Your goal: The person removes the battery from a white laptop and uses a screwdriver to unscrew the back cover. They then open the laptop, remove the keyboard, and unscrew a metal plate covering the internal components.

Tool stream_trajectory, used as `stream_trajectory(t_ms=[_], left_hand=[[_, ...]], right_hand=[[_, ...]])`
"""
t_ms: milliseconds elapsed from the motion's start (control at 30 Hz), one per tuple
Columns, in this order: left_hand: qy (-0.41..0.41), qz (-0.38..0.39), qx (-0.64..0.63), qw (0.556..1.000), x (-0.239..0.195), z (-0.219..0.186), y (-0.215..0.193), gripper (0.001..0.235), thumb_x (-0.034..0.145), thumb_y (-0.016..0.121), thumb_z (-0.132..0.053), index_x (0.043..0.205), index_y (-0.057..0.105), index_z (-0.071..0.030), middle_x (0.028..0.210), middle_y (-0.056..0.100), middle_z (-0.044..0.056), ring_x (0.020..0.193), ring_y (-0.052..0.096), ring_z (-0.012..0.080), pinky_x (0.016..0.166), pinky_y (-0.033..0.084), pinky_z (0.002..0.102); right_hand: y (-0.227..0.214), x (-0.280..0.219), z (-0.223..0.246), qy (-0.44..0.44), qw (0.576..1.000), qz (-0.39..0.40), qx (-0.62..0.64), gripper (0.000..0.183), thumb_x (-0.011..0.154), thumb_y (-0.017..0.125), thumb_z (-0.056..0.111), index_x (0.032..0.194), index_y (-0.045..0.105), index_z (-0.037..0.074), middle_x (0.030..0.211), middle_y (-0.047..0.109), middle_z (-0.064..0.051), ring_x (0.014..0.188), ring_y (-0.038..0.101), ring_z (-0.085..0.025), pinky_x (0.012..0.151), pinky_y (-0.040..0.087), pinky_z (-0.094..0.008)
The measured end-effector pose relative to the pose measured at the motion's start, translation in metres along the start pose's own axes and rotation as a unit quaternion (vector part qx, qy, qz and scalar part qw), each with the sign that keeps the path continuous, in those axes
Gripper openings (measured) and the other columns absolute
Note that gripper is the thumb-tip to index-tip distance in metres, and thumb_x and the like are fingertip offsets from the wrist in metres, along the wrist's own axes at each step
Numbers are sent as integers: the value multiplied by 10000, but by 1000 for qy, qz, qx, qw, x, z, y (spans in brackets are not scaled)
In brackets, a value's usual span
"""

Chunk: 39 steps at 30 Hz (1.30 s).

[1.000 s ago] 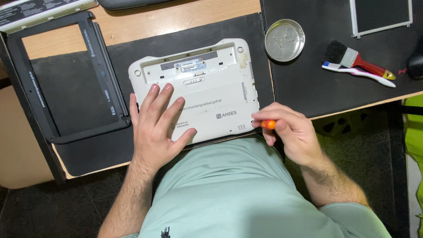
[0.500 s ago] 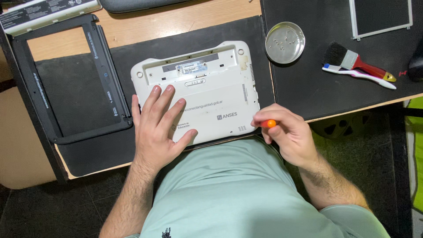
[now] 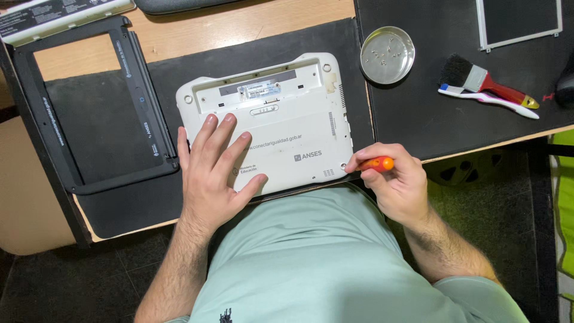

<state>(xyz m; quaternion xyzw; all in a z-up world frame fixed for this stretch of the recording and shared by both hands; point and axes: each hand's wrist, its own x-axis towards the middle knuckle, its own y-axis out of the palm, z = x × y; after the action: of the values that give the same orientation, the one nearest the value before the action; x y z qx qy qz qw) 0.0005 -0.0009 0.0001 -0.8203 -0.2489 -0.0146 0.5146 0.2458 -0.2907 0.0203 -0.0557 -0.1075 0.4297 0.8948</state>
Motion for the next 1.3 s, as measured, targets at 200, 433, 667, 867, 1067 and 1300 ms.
stream_trajectory(t_ms=[200,433,667,867,1067,1300], left_hand=[[1,-1,0,1000,0,0,0,730,1091,887,-619,1667,755,-189,1881,592,124,1805,489,409,1486,183,833],[-1,-4,-3,1000,1,0,0,735,1087,892,-620,1666,755,-190,1878,596,127,1807,484,400,1484,187,841],[-1,5,0,1000,-1,2,-1,758,1088,895,-630,1696,734,-207,1894,577,114,1816,473,398,1475,202,861],[-3,6,-3,1000,-1,2,-1,747,1098,887,-626,1695,736,-203,1900,567,111,1823,461,395,1475,188,862],[-1,8,-7,1000,0,2,-3,739,1090,908,-608,1680,746,-193,1893,571,118,1817,465,408,1473,198,847],[8,1,-13,1000,1,2,-4,735,1118,893,-615,1689,736,-179,1893,567,133,1811,482,432,1461,217,864]], right_hand=[[-6,1,-23,-21,994,-75,76,625,1233,650,633,1382,490,48,1029,810,-399,727,807,-351,617,602,-318],[-54,108,-25,-151,985,-87,-11,465,1368,563,464,1373,284,93,973,709,-404,692,708,-465,608,558,-458],[-67,136,-40,-133,975,-58,-169,223,1363,714,-285,1369,534,-153,1262,731,-375,1057,876,-446,990,753,-464],[-67,135,-40,-149,975,-54,-156,219,1423,678,-187,1408,471,-118,1309,785,-457,1060,870,-485,988,765,-511],[-35,86,-6,-43,996,-48,-65,482,1124,899,-260,1364,584,16,1257,773,-287,1162,810,-380,1067,697,-460],[7,19,0,-82,981,167,-62,326,1192,725,64,1345,438,54,1205,884,-267,1080,932,-356,938,766,-421]])
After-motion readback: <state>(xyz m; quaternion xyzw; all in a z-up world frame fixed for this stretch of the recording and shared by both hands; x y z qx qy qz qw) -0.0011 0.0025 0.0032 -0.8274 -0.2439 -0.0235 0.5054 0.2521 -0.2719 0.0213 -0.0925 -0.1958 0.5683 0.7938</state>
